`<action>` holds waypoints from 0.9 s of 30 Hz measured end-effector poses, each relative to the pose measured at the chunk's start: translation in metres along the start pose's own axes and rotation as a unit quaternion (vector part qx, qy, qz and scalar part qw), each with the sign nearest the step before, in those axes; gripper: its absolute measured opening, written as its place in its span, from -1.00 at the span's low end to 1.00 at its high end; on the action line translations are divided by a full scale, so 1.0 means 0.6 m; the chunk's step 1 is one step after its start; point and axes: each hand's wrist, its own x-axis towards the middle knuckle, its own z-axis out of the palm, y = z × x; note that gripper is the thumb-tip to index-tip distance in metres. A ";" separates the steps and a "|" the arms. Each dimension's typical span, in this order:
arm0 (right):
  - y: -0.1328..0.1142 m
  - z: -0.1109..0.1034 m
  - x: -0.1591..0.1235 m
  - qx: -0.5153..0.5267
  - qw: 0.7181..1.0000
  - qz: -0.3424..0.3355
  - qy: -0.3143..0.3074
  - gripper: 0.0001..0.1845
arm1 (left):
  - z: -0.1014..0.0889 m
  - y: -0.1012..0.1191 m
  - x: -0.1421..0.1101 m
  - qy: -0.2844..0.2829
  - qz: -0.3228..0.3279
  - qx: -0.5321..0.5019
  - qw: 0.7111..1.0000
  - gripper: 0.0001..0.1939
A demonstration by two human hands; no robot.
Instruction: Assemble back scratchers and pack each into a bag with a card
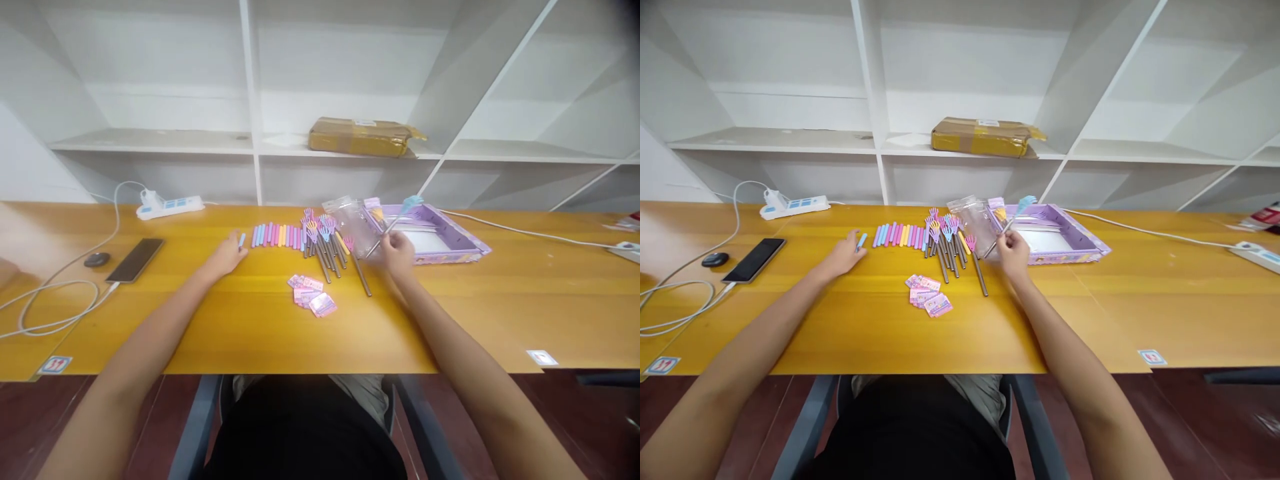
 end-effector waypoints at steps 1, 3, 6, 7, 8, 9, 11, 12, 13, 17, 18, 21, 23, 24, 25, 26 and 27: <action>-0.008 -0.016 0.006 0.009 1.000 0.000 0.007 -0.68 | -0.022 0.005 -0.011 -0.014 0.006 -0.013 1.000 -0.32; -0.029 -0.051 0.002 0.047 0.999 0.000 0.007 -0.67 | -0.064 0.023 -0.051 -0.042 0.028 -0.035 0.998 -0.33; -0.067 -0.100 -0.064 0.184 0.982 0.006 -0.027 -0.66 | -0.096 0.075 -0.156 -0.076 0.090 -0.082 0.990 -0.41; -0.081 -0.110 -0.102 0.235 0.971 0.014 -0.045 -0.65 | -0.095 0.096 -0.198 -0.078 0.101 -0.091 0.988 -0.48; -0.094 -0.116 -0.144 0.275 0.959 0.026 -0.065 -0.62 | -0.087 0.116 -0.240 -0.073 0.118 -0.101 0.985 -0.52; -0.107 -0.118 -0.189 0.309 0.945 0.048 -0.094 -0.54 | -0.075 0.134 -0.280 -0.071 0.135 -0.118 0.981 -0.55; -0.125 -0.107 -0.271 0.345 0.919 0.108 -0.155 -0.43 | -0.043 0.157 -0.340 -0.079 0.150 -0.164 0.972 -0.53; -0.129 -0.098 -0.304 0.349 0.912 0.128 -0.174 -0.43 | -0.026 0.163 -0.358 -0.078 0.140 -0.190 0.969 -0.52; -0.129 -0.087 -0.329 0.344 0.910 0.135 -0.188 -0.43 | -0.011 0.166 -0.368 -0.075 0.129 -0.208 0.967 -0.53; -0.113 -0.052 -0.365 0.356 0.908 0.133 -0.177 -0.51 | 0.027 0.160 -0.348 -0.046 0.081 -0.245 0.965 -0.58; -0.109 -0.047 -0.364 0.367 0.905 0.138 -0.167 -0.54 | 0.031 0.158 -0.339 -0.039 0.072 -0.247 0.966 -0.58; -0.101 -0.041 -0.360 0.394 0.895 0.144 -0.152 -0.58 | 0.039 0.156 -0.323 -0.057 0.082 -0.243 0.965 -0.58; -0.100 -0.043 -0.359 0.415 0.883 0.146 -0.160 -0.49 | 0.040 0.157 -0.324 -0.081 0.093 -0.243 0.962 -0.59; -0.099 -0.044 -0.359 0.427 0.876 0.153 -0.167 -0.44 | 0.040 0.157 -0.327 -0.088 0.093 -0.244 0.961 -0.59; -0.098 -0.046 -0.359 0.436 0.868 0.164 -0.173 -0.40 | 0.039 0.156 -0.329 -0.090 0.089 -0.246 0.961 -0.58; -0.097 -0.047 -0.358 0.445 0.861 0.177 -0.174 -0.39 | 0.037 0.155 -0.331 -0.089 0.085 -0.249 0.961 -0.58; -0.096 -0.048 -0.356 0.452 0.855 0.189 -0.169 -0.41 | 0.036 0.154 -0.333 -0.085 0.084 -0.251 0.960 -0.56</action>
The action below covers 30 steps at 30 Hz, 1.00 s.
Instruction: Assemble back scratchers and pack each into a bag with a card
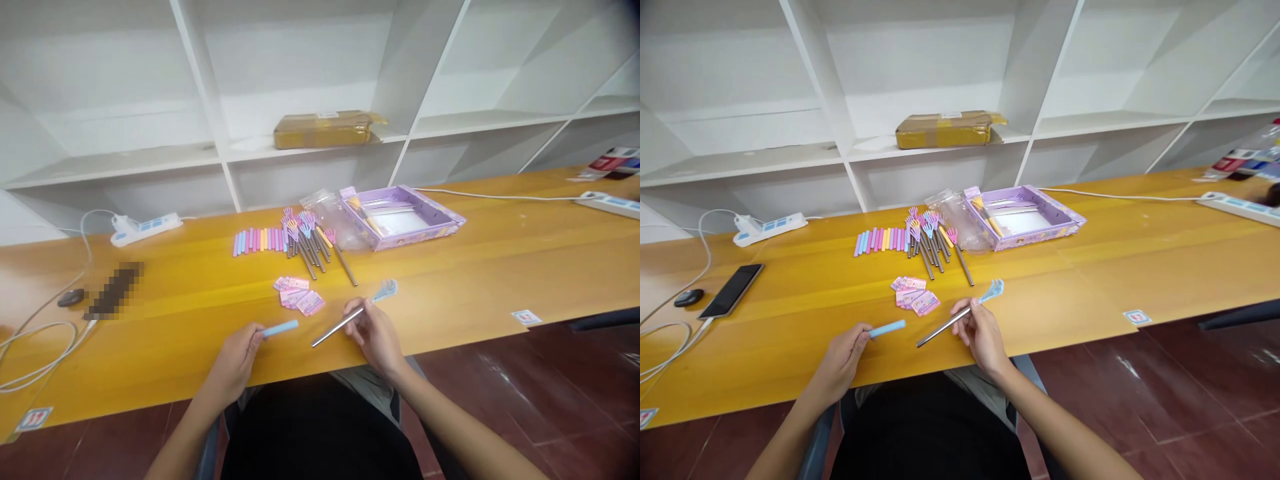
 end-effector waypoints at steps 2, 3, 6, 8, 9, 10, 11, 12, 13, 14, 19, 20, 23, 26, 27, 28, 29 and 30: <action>-0.002 -0.004 0.005 0.026 0.999 0.006 0.018 -0.48 | -0.004 0.000 -0.001 0.005 0.007 -0.003 1.000 -0.53; -0.003 -0.005 0.009 0.039 0.999 0.005 0.025 -0.51 | -0.005 -0.001 -0.001 0.004 0.009 -0.003 1.000 -0.52; -0.008 -0.008 0.016 0.066 0.997 0.007 0.026 -0.58 | -0.007 0.000 0.002 -0.011 0.000 0.000 1.000 -0.52; -0.012 -0.008 0.017 0.064 0.998 0.012 0.016 -0.59 | -0.006 0.001 0.003 -0.021 -0.008 0.002 1.000 -0.53; -0.013 -0.007 0.015 0.058 0.998 0.017 0.008 -0.58 | -0.006 0.001 0.003 -0.025 -0.010 0.004 1.000 -0.54; -0.015 -0.006 0.013 0.049 0.999 0.022 0.000 -0.58 | -0.006 0.001 0.003 -0.029 -0.009 0.005 1.000 -0.54; -0.016 -0.004 0.010 0.039 0.999 0.026 -0.010 -0.57 | -0.005 0.001 0.003 -0.032 -0.008 0.006 0.999 -0.53; -0.018 -0.003 0.008 0.029 0.999 0.030 -0.019 -0.56 | -0.005 0.001 0.002 -0.033 -0.007 0.007 0.999 -0.53; -0.019 -0.001 0.005 0.021 0.999 0.033 -0.028 -0.56 | -0.005 0.000 0.002 -0.034 -0.005 0.007 0.999 -0.53; -0.020 0.000 0.003 0.015 0.999 0.034 -0.035 -0.55 | -0.006 0.000 0.001 -0.035 -0.004 0.008 0.999 -0.53; -0.026 0.003 0.003 -0.004 0.999 0.028 -0.041 -0.55 | -0.006 0.000 0.001 -0.027 0.004 0.009 1.000 -0.53; -0.026 0.003 0.004 -0.006 0.999 0.025 -0.040 -0.54 | -0.006 0.000 0.001 -0.024 0.006 0.008 1.000 -0.53; -0.023 0.003 0.005 -0.017 0.999 0.016 -0.035 -0.52 | -0.005 -0.003 0.002 -0.019 0.009 0.007 1.000 -0.53; -0.017 0.001 0.003 -0.040 0.999 0.001 -0.017 -0.52 | -0.005 -0.007 0.004 -0.011 0.009 0.015 1.000 -0.54; -0.014 0.001 0.002 -0.049 0.999 -0.006 -0.008 -0.53 | -0.004 -0.008 0.004 -0.008 0.010 0.018 1.000 -0.54; -0.011 0.000 0.000 -0.059 0.998 -0.013 0.002 -0.53 | -0.004 -0.009 0.003 -0.006 0.012 0.020 1.000 -0.54; -0.009 -0.001 -0.001 -0.068 0.997 -0.019 0.010 -0.54 | -0.004 -0.010 0.003 -0.005 0.015 0.019 1.000 -0.54; -0.006 -0.002 -0.003 -0.077 0.997 -0.023 0.015 -0.54 | -0.004 -0.011 0.002 -0.005 0.018 0.018 1.000 -0.54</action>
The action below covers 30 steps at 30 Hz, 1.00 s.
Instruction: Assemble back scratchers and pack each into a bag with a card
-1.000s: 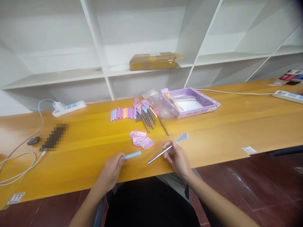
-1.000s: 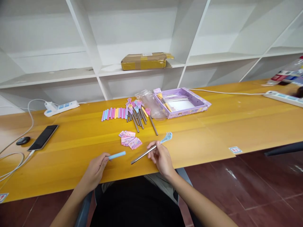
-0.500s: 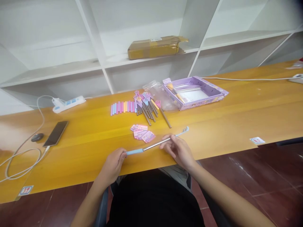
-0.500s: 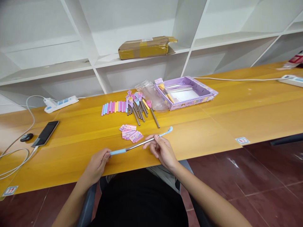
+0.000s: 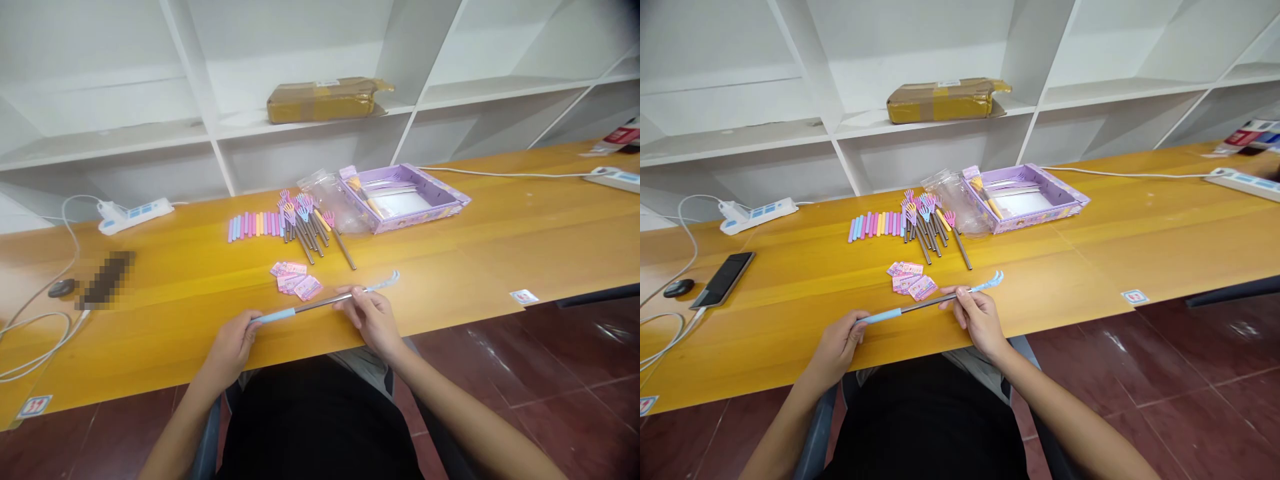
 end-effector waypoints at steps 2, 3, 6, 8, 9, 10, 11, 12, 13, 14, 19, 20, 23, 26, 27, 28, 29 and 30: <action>0.004 -0.002 -0.002 -0.012 1.000 -0.002 0.003 -0.52 | 0.000 -0.002 -0.002 0.002 0.011 -0.002 1.000 -0.55; 0.005 -0.002 -0.003 -0.015 1.000 -0.001 0.001 -0.50 | 0.000 -0.003 -0.002 0.004 0.019 -0.001 1.000 -0.55; 0.007 -0.004 -0.006 -0.019 1.000 0.002 -0.009 -0.45 | -0.002 -0.006 -0.005 0.011 0.046 0.008 0.999 -0.56; 0.007 -0.004 -0.008 -0.020 1.000 -0.002 -0.019 -0.46 | -0.003 -0.007 -0.006 0.011 0.061 0.011 0.998 -0.57; 0.007 -0.004 -0.009 -0.019 1.000 -0.003 -0.025 -0.47 | -0.004 -0.006 -0.007 0.011 0.065 0.010 0.998 -0.58; 0.006 -0.003 -0.009 -0.013 0.999 -0.001 -0.032 -0.48 | -0.004 -0.005 -0.007 0.012 0.067 0.008 0.998 -0.58; 0.004 -0.003 -0.009 -0.003 0.999 0.002 -0.039 -0.49 | -0.004 -0.004 -0.008 0.015 0.068 0.004 0.998 -0.58; 0.002 -0.003 -0.008 0.013 0.999 0.004 -0.043 -0.51 | -0.005 -0.003 -0.009 0.020 0.067 -0.001 0.998 -0.57; -0.001 -0.004 -0.005 0.035 0.998 0.003 -0.043 -0.53 | -0.005 -0.002 -0.010 0.025 0.066 -0.007 0.997 -0.57; -0.005 -0.005 -0.002 0.061 0.997 -0.002 -0.039 -0.54 | -0.005 -0.001 -0.011 0.030 0.062 -0.012 0.998 -0.56; -0.024 -0.016 0.014 0.118 0.989 -0.075 0.042 -0.56 | -0.001 -0.006 -0.014 0.037 0.045 -0.020 0.998 -0.58; -0.025 -0.017 0.015 0.110 0.988 -0.084 0.070 -0.55 | 0.000 -0.008 -0.014 0.038 0.043 -0.020 0.998 -0.59; -0.022 -0.017 0.015 0.081 0.981 -0.098 0.147 -0.47 | 0.002 -0.010 -0.014 0.057 0.027 -0.022 0.998 -0.61; -0.014 -0.014 0.009 0.043 0.985 -0.102 0.133 -0.61 | -0.001 -0.010 -0.014 0.116 0.024 -0.024 0.993 -0.63; -0.011 -0.013 0.007 0.029 0.987 -0.099 0.119 -0.65 | -0.002 -0.010 -0.014 0.133 0.027 -0.025 0.990 -0.63; -0.009 -0.012 0.006 0.015 0.989 -0.095 0.109 -0.67 | -0.003 -0.010 -0.013 0.144 0.028 -0.025 0.989 -0.64; -0.008 -0.011 0.004 0.003 0.990 -0.091 0.104 -0.68 | -0.005 -0.010 -0.013 0.147 0.028 -0.024 0.988 -0.64; -0.008 -0.010 0.003 -0.006 0.990 -0.090 0.105 -0.69 | -0.005 -0.010 -0.012 0.142 0.027 -0.022 0.989 -0.64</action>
